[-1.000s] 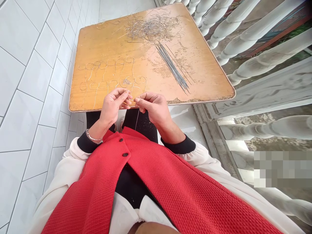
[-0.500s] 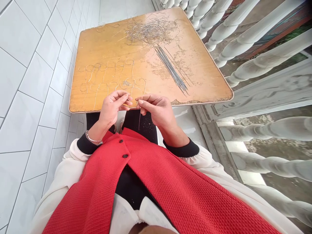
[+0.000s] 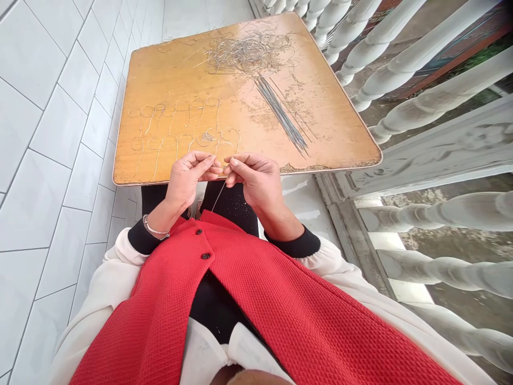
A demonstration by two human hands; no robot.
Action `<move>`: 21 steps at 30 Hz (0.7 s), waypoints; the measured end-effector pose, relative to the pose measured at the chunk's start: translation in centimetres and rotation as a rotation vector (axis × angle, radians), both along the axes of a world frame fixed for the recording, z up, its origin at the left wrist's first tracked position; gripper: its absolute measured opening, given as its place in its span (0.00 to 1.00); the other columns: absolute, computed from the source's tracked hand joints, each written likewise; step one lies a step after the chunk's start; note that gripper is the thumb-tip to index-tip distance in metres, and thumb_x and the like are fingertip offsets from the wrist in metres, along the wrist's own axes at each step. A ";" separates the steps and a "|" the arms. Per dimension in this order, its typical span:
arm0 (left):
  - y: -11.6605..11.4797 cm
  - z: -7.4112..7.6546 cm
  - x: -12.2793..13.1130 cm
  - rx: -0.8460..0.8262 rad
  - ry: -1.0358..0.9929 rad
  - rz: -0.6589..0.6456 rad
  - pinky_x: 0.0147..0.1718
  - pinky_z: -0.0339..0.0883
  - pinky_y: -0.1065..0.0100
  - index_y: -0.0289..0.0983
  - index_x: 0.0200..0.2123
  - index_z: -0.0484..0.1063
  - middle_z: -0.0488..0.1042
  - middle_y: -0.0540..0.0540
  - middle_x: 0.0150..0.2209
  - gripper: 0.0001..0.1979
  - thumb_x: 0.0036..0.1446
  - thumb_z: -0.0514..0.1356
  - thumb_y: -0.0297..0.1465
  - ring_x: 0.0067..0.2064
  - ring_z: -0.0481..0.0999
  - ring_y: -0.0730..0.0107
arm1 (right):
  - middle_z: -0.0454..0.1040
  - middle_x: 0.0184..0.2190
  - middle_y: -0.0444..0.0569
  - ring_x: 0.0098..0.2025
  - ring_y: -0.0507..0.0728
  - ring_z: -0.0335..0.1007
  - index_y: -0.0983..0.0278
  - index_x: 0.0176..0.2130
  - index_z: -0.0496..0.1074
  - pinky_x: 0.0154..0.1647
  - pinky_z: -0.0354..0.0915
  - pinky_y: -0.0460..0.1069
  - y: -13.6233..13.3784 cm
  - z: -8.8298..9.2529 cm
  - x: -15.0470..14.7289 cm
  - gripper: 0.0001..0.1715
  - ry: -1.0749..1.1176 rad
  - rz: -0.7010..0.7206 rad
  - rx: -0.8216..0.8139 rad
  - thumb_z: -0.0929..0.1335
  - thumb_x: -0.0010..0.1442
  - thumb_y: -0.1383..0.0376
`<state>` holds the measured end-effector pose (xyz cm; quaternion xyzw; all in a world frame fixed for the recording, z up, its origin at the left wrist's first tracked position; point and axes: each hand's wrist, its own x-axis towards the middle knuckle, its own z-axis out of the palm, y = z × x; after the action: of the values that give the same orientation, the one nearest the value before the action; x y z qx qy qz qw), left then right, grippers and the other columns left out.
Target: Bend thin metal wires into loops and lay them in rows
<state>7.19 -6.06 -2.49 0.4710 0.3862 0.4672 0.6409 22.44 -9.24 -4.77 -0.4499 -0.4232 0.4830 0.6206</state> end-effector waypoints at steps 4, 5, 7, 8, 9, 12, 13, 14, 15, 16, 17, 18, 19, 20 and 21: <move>0.0 0.0 -0.1 -0.009 -0.016 0.002 0.31 0.74 0.78 0.36 0.32 0.74 0.82 0.51 0.31 0.06 0.60 0.68 0.30 0.32 0.83 0.78 | 0.78 0.26 0.45 0.21 0.49 0.71 0.64 0.33 0.78 0.24 0.71 0.46 -0.1 0.1 0.0 0.23 0.033 0.055 -0.014 0.78 0.51 0.48; 0.0 0.1 -0.1 -0.010 -0.017 0.001 0.31 0.74 0.78 0.36 0.33 0.74 0.82 0.51 0.31 0.06 0.60 0.67 0.30 0.33 0.83 0.77 | 0.78 0.26 0.45 0.21 0.49 0.71 0.63 0.33 0.79 0.25 0.72 0.46 -0.2 0.2 0.0 0.22 0.040 0.058 -0.014 0.78 0.51 0.48; 0.0 0.0 -0.2 -0.009 -0.015 0.006 0.31 0.75 0.77 0.36 0.33 0.74 0.82 0.51 0.31 0.06 0.60 0.67 0.29 0.33 0.84 0.76 | 0.78 0.26 0.44 0.22 0.49 0.71 0.63 0.33 0.79 0.26 0.72 0.46 -0.2 0.2 0.1 0.20 0.051 0.056 -0.011 0.79 0.50 0.50; 0.0 0.0 -0.2 -0.007 -0.010 0.008 0.31 0.75 0.77 0.36 0.32 0.74 0.82 0.51 0.31 0.06 0.60 0.67 0.30 0.33 0.83 0.76 | 0.78 0.26 0.44 0.22 0.48 0.71 0.63 0.33 0.79 0.26 0.72 0.46 -0.2 0.2 0.2 0.20 0.060 0.048 -0.006 0.79 0.50 0.50; -0.1 -0.1 -0.2 -0.004 -0.004 0.010 0.30 0.74 0.77 0.36 0.32 0.74 0.81 0.52 0.31 0.07 0.59 0.68 0.30 0.32 0.83 0.77 | 0.78 0.26 0.44 0.22 0.48 0.71 0.63 0.33 0.79 0.26 0.72 0.46 -0.2 0.2 0.2 0.19 0.070 0.039 0.000 0.79 0.50 0.51; -0.2 -0.3 -0.2 0.018 0.012 0.013 0.29 0.74 0.77 0.35 0.32 0.74 0.81 0.52 0.30 0.09 0.57 0.70 0.33 0.31 0.83 0.77 | 0.78 0.26 0.43 0.22 0.48 0.71 0.62 0.33 0.79 0.26 0.72 0.46 -0.1 -0.1 0.2 0.19 0.065 0.003 0.017 0.79 0.51 0.51; -0.2 -0.3 -0.1 0.025 0.015 0.012 0.29 0.74 0.77 0.35 0.32 0.74 0.81 0.52 0.30 0.10 0.57 0.70 0.33 0.31 0.83 0.77 | 0.78 0.27 0.43 0.22 0.48 0.71 0.62 0.33 0.78 0.26 0.72 0.46 -0.1 -0.1 0.2 0.19 0.051 -0.008 0.019 0.78 0.51 0.50; -0.3 -0.4 -0.1 0.031 0.018 0.010 0.29 0.74 0.78 0.35 0.32 0.74 0.81 0.52 0.30 0.10 0.57 0.70 0.34 0.31 0.83 0.77 | 0.78 0.27 0.43 0.22 0.48 0.71 0.62 0.34 0.78 0.27 0.73 0.46 0.0 -0.2 0.2 0.20 0.038 -0.015 0.020 0.78 0.51 0.50; -0.3 -0.4 0.0 0.034 0.024 0.009 0.29 0.73 0.78 0.35 0.32 0.74 0.81 0.51 0.30 0.10 0.58 0.69 0.34 0.32 0.83 0.77 | 0.78 0.27 0.44 0.22 0.49 0.71 0.62 0.34 0.78 0.27 0.73 0.47 0.0 -0.3 0.1 0.20 0.029 -0.022 0.020 0.78 0.52 0.49; -0.3 -0.5 0.0 0.033 0.031 0.008 0.30 0.73 0.78 0.35 0.32 0.74 0.81 0.51 0.30 0.09 0.58 0.69 0.33 0.32 0.83 0.76 | 0.78 0.28 0.44 0.23 0.49 0.72 0.62 0.34 0.78 0.28 0.73 0.47 0.0 -0.3 0.1 0.20 0.025 -0.027 0.019 0.78 0.52 0.49; -0.3 -0.5 0.0 0.029 0.038 0.009 0.30 0.73 0.78 0.35 0.32 0.74 0.82 0.51 0.31 0.09 0.59 0.69 0.33 0.32 0.83 0.76 | 0.78 0.28 0.44 0.23 0.49 0.72 0.62 0.34 0.78 0.28 0.74 0.47 -0.1 -0.3 0.0 0.20 0.024 -0.026 0.016 0.78 0.52 0.49; -0.2 -0.6 0.0 0.022 0.044 0.011 0.30 0.73 0.78 0.35 0.33 0.74 0.82 0.50 0.32 0.08 0.59 0.68 0.33 0.33 0.83 0.76 | 0.78 0.28 0.44 0.23 0.49 0.72 0.62 0.34 0.79 0.29 0.74 0.47 -0.1 -0.3 0.0 0.20 0.024 -0.021 0.010 0.78 0.52 0.49; -0.2 -0.6 0.0 0.015 0.048 0.014 0.30 0.74 0.77 0.35 0.33 0.74 0.82 0.50 0.32 0.08 0.59 0.68 0.33 0.33 0.83 0.76 | 0.78 0.27 0.44 0.23 0.49 0.72 0.63 0.34 0.79 0.29 0.74 0.47 -0.2 -0.3 -0.1 0.20 0.023 -0.013 0.003 0.78 0.51 0.50; -0.1 -0.6 -0.1 0.009 0.051 0.016 0.30 0.74 0.77 0.36 0.34 0.74 0.82 0.50 0.33 0.08 0.59 0.68 0.33 0.34 0.83 0.76 | 0.78 0.27 0.44 0.23 0.49 0.72 0.63 0.34 0.79 0.29 0.74 0.47 -0.2 -0.2 -0.1 0.20 0.021 -0.003 -0.004 0.78 0.51 0.50; -0.1 -0.6 -0.2 0.006 0.052 0.015 0.30 0.74 0.77 0.36 0.34 0.74 0.83 0.50 0.34 0.08 0.59 0.68 0.34 0.34 0.84 0.76 | 0.78 0.26 0.44 0.23 0.49 0.72 0.63 0.34 0.79 0.29 0.74 0.47 -0.3 -0.1 -0.1 0.20 0.019 0.004 -0.010 0.79 0.50 0.51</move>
<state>7.02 -6.15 -3.11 0.4819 0.4049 0.4606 0.6258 22.38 -9.50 -4.90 -0.4477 -0.4157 0.4905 0.6214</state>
